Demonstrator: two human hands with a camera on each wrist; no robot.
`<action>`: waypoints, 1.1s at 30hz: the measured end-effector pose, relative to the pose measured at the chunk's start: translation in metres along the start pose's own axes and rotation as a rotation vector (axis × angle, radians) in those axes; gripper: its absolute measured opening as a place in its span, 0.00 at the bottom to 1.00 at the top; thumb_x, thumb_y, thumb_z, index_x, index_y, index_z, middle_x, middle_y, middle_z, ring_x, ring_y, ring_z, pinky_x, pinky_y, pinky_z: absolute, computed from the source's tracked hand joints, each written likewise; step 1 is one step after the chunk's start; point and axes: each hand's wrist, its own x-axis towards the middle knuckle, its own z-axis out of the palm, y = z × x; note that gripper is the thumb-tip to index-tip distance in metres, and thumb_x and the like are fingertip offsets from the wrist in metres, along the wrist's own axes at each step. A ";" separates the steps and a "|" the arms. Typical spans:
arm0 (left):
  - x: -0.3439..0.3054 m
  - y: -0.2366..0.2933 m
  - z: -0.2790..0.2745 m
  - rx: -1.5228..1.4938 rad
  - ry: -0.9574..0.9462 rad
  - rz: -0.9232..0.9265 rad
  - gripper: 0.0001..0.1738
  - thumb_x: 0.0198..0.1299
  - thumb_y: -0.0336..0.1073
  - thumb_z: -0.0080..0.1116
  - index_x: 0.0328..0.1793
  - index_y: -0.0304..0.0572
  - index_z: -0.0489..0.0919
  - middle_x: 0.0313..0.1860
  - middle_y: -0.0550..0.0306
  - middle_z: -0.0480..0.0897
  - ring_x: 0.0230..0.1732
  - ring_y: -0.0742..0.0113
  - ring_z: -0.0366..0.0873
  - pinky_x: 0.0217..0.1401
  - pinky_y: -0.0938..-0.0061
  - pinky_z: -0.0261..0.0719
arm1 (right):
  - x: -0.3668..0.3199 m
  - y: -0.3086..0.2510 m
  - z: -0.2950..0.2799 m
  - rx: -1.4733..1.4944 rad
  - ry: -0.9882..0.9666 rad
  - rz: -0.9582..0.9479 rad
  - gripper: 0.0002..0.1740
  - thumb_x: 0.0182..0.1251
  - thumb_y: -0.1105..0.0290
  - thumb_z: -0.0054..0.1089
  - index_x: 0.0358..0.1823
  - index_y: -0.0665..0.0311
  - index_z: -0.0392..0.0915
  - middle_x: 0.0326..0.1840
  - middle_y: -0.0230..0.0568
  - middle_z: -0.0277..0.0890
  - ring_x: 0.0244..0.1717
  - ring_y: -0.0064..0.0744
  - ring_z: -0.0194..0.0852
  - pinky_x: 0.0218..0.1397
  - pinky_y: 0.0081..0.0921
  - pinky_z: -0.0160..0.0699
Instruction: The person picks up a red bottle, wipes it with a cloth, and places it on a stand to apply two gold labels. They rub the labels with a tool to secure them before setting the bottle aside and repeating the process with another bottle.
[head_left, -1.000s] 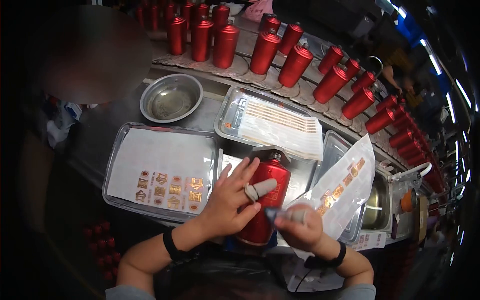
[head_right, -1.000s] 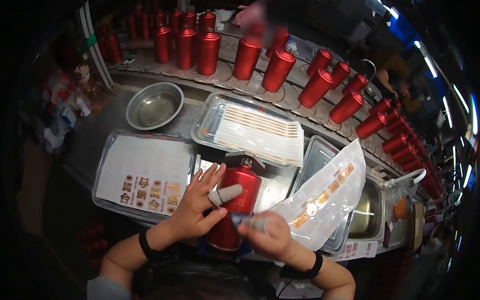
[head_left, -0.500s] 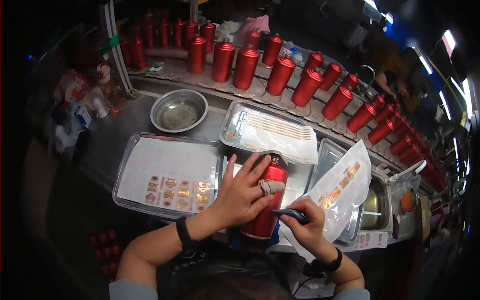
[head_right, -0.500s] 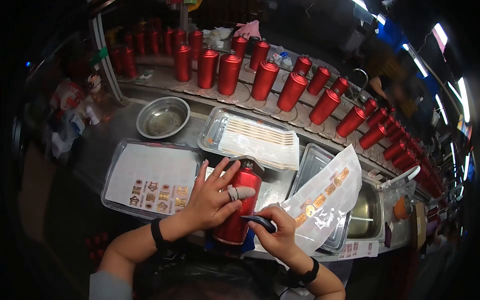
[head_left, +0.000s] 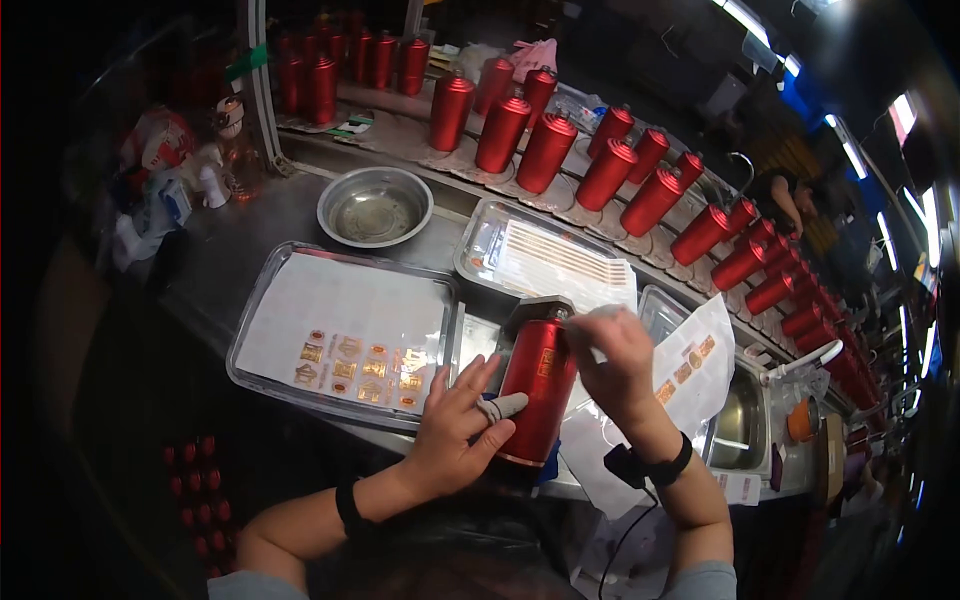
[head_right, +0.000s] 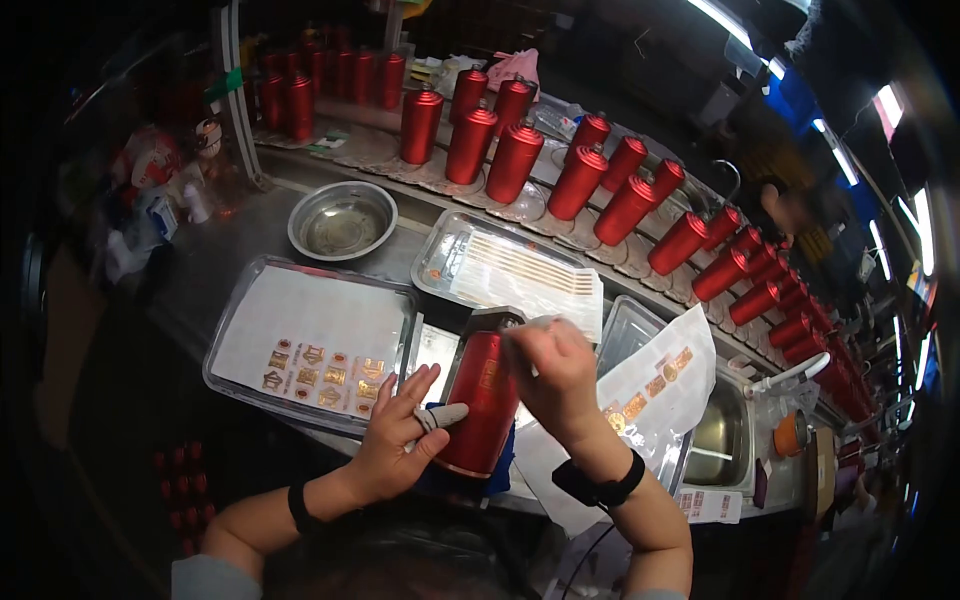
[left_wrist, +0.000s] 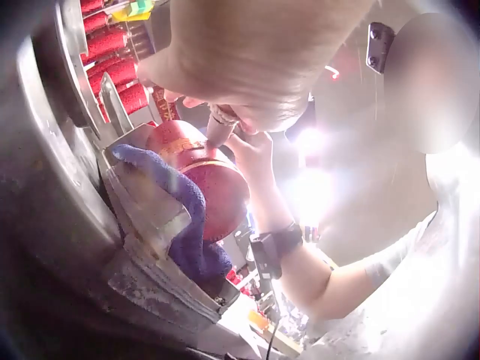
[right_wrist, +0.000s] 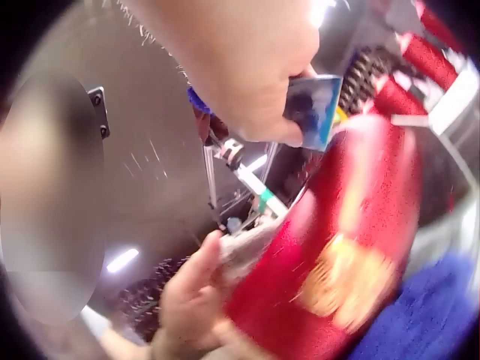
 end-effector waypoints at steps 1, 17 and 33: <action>0.000 -0.001 -0.001 -0.021 0.026 -0.011 0.20 0.68 0.44 0.55 0.63 0.50 0.82 0.77 0.41 0.64 0.78 0.45 0.60 0.77 0.39 0.44 | -0.001 -0.007 0.001 0.017 -0.070 -0.096 0.16 0.47 0.76 0.68 0.41 0.59 0.80 0.32 0.38 0.73 0.38 0.41 0.75 0.39 0.35 0.73; 0.004 -0.013 0.020 -0.445 0.014 -0.209 0.30 0.62 0.31 0.64 0.71 0.32 0.72 0.67 0.42 0.77 0.66 0.58 0.77 0.63 0.73 0.74 | -0.079 -0.086 -0.014 1.006 0.191 1.157 0.14 0.64 0.81 0.64 0.47 0.65 0.71 0.42 0.32 0.75 0.39 0.14 0.74 0.41 0.11 0.74; 0.006 -0.015 0.024 -0.445 0.035 -0.176 0.31 0.62 0.30 0.64 0.71 0.30 0.71 0.67 0.40 0.77 0.66 0.55 0.77 0.64 0.70 0.74 | -0.073 -0.093 0.008 0.848 0.254 1.043 0.12 0.66 0.80 0.62 0.46 0.68 0.70 0.42 0.33 0.71 0.42 0.16 0.70 0.47 0.15 0.72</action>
